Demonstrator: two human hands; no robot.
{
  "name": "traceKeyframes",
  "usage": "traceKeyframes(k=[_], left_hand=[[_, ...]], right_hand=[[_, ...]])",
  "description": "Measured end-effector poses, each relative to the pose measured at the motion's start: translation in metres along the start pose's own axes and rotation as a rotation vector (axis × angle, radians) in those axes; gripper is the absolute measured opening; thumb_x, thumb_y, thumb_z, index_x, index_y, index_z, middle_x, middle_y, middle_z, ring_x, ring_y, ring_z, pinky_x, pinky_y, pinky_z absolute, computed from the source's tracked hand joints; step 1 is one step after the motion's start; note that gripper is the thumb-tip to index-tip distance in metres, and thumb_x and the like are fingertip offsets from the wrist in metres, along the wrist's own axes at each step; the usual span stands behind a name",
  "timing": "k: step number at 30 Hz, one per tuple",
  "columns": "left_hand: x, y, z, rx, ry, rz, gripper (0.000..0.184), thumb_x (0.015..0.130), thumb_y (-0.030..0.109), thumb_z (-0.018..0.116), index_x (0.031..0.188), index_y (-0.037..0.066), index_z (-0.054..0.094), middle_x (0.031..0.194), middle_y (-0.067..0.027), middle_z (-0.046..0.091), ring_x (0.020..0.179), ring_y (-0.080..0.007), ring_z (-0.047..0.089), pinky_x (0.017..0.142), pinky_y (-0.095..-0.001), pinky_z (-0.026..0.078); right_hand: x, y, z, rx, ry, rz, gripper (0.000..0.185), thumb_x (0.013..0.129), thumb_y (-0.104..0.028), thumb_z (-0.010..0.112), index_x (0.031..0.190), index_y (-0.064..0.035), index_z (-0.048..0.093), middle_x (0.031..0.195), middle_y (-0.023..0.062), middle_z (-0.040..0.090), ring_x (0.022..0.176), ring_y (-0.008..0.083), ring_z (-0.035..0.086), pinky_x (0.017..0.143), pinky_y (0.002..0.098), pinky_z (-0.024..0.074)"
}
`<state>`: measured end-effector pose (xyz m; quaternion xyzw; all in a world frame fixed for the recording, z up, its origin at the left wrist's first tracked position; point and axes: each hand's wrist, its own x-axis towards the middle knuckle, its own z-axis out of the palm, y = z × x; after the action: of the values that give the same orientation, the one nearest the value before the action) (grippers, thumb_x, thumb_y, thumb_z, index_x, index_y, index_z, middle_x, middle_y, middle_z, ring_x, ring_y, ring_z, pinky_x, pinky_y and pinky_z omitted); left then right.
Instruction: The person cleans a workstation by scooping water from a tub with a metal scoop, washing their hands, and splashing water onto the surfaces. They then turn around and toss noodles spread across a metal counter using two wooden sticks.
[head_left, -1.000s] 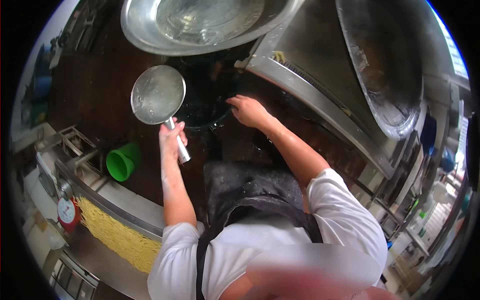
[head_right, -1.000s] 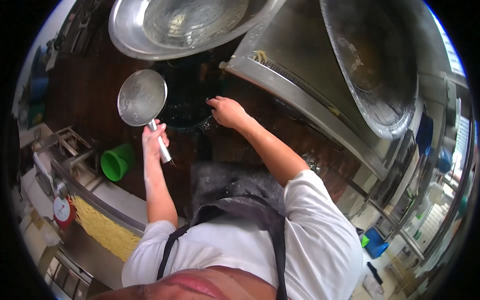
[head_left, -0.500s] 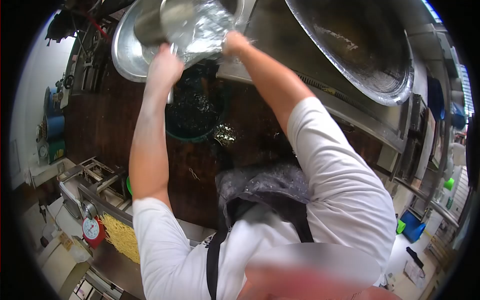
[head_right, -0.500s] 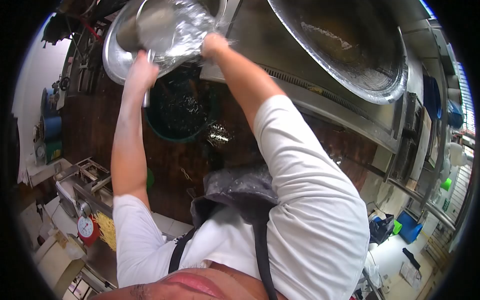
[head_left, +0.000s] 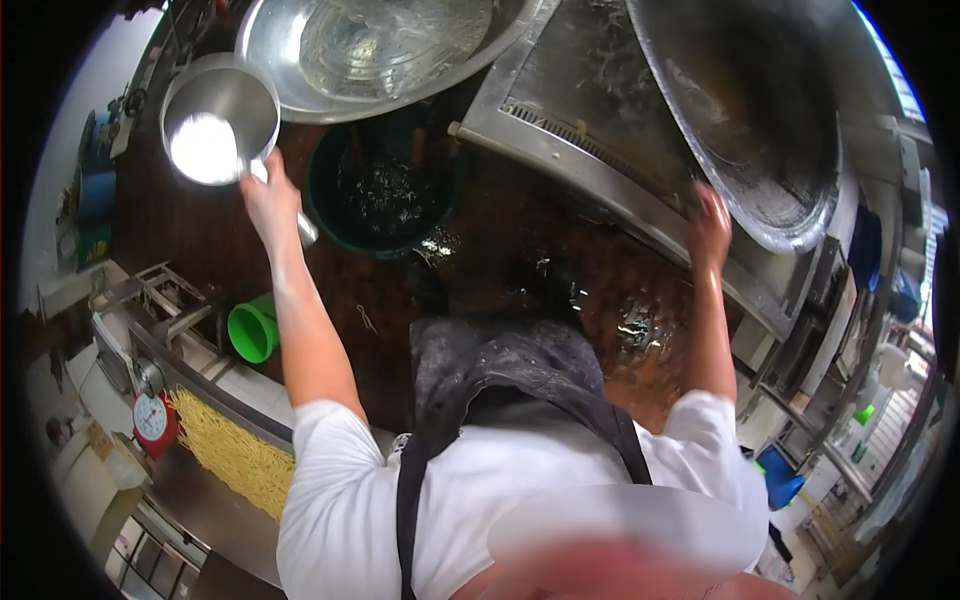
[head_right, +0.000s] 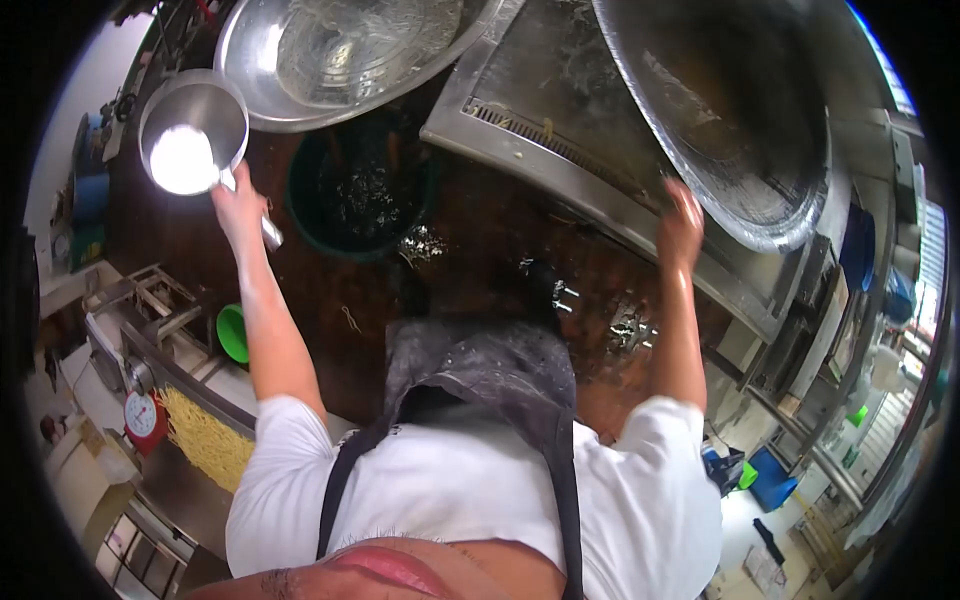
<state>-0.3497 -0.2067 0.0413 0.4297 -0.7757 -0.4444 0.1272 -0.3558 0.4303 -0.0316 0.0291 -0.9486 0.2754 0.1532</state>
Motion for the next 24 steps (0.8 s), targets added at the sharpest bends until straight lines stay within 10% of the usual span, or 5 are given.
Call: traceKeyframes(k=[6,8,12,17,24], left_hand=[[-0.039,-0.194,0.008,0.245,-0.009,-0.387,0.048,0.097,0.042,0.057,0.109,-0.004,0.054,0.079,-0.0178,0.065,0.053,-0.0279,0.063,0.052,-0.0398,0.052],[-0.023,-0.255,0.052,0.352,-0.111,-0.261,0.044,0.096,0.036,0.058,0.105,-0.007,0.054,0.085,-0.0228,0.066,0.072,-0.0348,0.068,0.066,-0.0451,0.054],[0.061,-0.43,0.161,1.055,-0.379,0.543,0.028,0.093,0.018,0.053,0.102,-0.007,0.058,0.099,-0.0247,0.065,0.092,-0.0394,0.066,0.087,-0.0455,0.053],[0.077,-0.402,0.235,0.842,-0.325,-0.154,0.033,0.095,0.019,0.047,0.115,-0.004,0.061,0.117,-0.0255,0.065,0.107,-0.043,0.064,0.093,-0.045,0.054],[0.099,-0.465,0.292,1.005,-0.633,0.188,0.03,0.094,0.02,0.05,0.113,0.004,0.066,0.115,-0.0183,0.068,0.105,-0.0333,0.067,0.087,-0.0447,0.055]], right_hand=[[-0.28,0.218,-0.16,-0.755,-0.406,0.72,0.036,0.08,-0.008,0.059,0.115,-0.0029,0.067,0.11,0.0193,0.066,0.105,0.0375,0.063,0.092,0.0424,0.0507],[-0.335,0.254,-0.203,-1.118,-1.042,0.733,0.034,0.083,-0.02,0.057,0.109,-0.0037,0.07,0.11,0.0239,0.068,0.106,0.0402,0.064,0.088,0.0463,0.0513],[-0.367,0.253,-0.217,-1.199,-1.348,0.923,0.032,0.082,-0.021,0.058,0.104,-0.0026,0.072,0.11,0.0242,0.068,0.104,0.0403,0.065,0.088,0.0467,0.0514],[-0.398,0.25,-0.21,-1.143,-1.385,0.917,0.028,0.08,-0.021,0.059,0.097,-0.0044,0.073,0.104,0.0232,0.069,0.099,0.0394,0.067,0.083,0.0477,0.0524],[-0.457,0.21,-0.206,-0.935,-0.916,1.424,0.032,0.086,-0.031,0.058,0.097,-0.0029,0.069,0.095,0.0214,0.069,0.085,0.0363,0.065,0.073,0.0448,0.0504]])
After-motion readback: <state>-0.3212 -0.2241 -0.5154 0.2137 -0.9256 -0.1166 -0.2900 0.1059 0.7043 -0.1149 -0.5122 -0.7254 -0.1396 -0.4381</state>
